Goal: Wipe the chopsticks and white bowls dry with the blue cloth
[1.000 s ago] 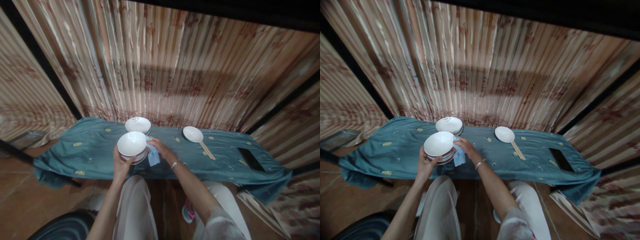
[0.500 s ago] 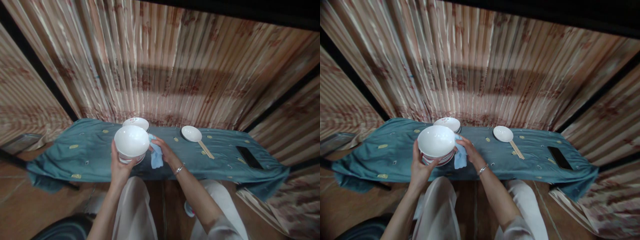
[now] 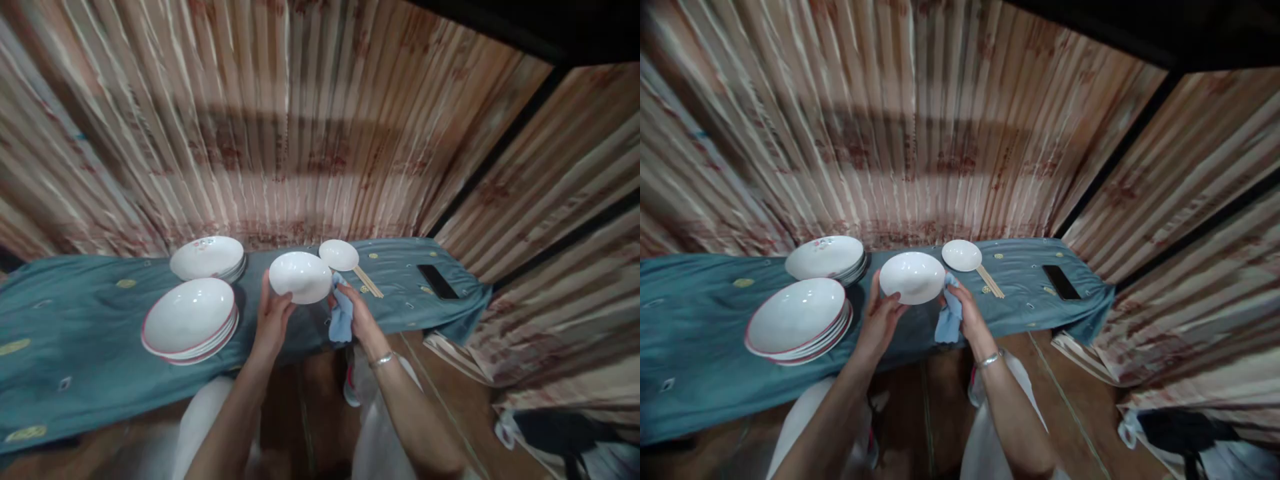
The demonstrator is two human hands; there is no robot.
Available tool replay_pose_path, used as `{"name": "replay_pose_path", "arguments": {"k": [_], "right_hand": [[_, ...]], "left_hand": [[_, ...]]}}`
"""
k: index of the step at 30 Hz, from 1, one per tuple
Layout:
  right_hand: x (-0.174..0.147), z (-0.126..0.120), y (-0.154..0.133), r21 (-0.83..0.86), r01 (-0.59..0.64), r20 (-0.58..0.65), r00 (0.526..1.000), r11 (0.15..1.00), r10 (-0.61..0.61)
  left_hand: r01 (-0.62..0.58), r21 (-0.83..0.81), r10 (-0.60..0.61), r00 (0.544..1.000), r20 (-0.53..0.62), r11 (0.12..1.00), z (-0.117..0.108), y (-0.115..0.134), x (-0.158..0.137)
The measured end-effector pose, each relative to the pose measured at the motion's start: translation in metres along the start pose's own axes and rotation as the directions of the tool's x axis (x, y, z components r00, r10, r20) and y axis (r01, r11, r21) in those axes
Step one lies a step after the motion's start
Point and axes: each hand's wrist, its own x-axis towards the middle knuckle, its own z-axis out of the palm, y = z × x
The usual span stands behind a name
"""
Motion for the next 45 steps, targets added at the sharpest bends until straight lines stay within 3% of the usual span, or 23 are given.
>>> {"name": "replay_pose_path", "arguments": {"k": [3, 5, 8, 13, 16, 21, 25, 28, 32, 35, 39, 42, 45], "right_hand": [[0.004, -0.024, 0.002, 0.01, 0.001, -0.104, 0.995, 1.0, 0.0], [0.006, -0.036, 0.0, -0.043, -0.002, -0.188, 0.982, 0.999, -0.007], [0.014, -0.041, -0.008, -0.16, 0.097, -0.253, 0.958, 0.982, -0.136], [0.041, -0.024, -0.002, -0.402, 0.178, 0.012, 0.982, 0.898, -0.19], [0.05, -0.017, 0.011, -0.627, 0.272, 0.182, 0.962, 0.73, -0.201], [0.04, -0.016, 0.017, -0.776, 0.45, 0.288, 0.876, 0.442, -0.386], [0.034, -0.015, 0.016, -0.784, 0.516, 0.412, 0.848, 0.345, -0.333], [0.034, -0.015, 0.02, -0.812, 0.515, 0.459, 0.854, 0.275, -0.246], [0.032, -0.014, 0.022, -0.79, 0.522, 0.526, 0.847, 0.32, -0.084], [0.03, -0.012, 0.022, -0.705, 0.533, 0.577, 0.814, 0.468, -0.057], [0.03, -0.005, 0.026, -0.583, 0.477, 0.531, 0.836, 0.658, -0.136], [0.03, 0.0, 0.029, -0.579, 0.499, 0.509, 0.839, 0.644, -0.192], [0.032, 0.003, 0.03, -0.647, 0.552, 0.502, 0.827, 0.526, -0.251]], "left_hand": [[0.173, -0.061, -0.173, 0.985, 0.016, 0.983, 0.004, -0.011, 0.012], [0.2, -0.058, -0.199, 0.98, 0.013, 0.978, 0.002, -0.018, 0.016], [0.221, -0.012, -0.221, 0.975, -0.009, 0.975, -0.006, -0.03, 0.019], [0.251, 0.075, -0.25, 0.968, -0.021, 0.965, -0.015, -0.046, 0.023], [0.257, 0.075, -0.258, 0.966, 0.002, 0.963, -0.017, -0.048, 0.024], [0.271, 0.031, -0.271, 0.962, 0.011, 0.962, -0.019, -0.049, 0.027], [0.285, 0.022, -0.285, 0.958, 0.014, 0.958, -0.02, -0.05, 0.029], [0.298, 0.034, -0.299, 0.954, 0.007, 0.954, -0.023, -0.052, 0.029], [0.306, 0.057, -0.307, 0.952, 0.013, 0.95, -0.028, -0.053, 0.027], [0.328, 0.054, -0.33, 0.943, 0.031, 0.943, -0.029, -0.052, 0.026], [0.334, 0.034, -0.335, 0.936, 0.104, 0.942, -0.028, -0.048, 0.025], [0.341, 0.03, -0.341, 0.928, 0.147, 0.94, -0.026, -0.047, 0.024], [0.363, 0.04, -0.365, 0.922, 0.133, 0.931, -0.024, -0.048, 0.021]]}}
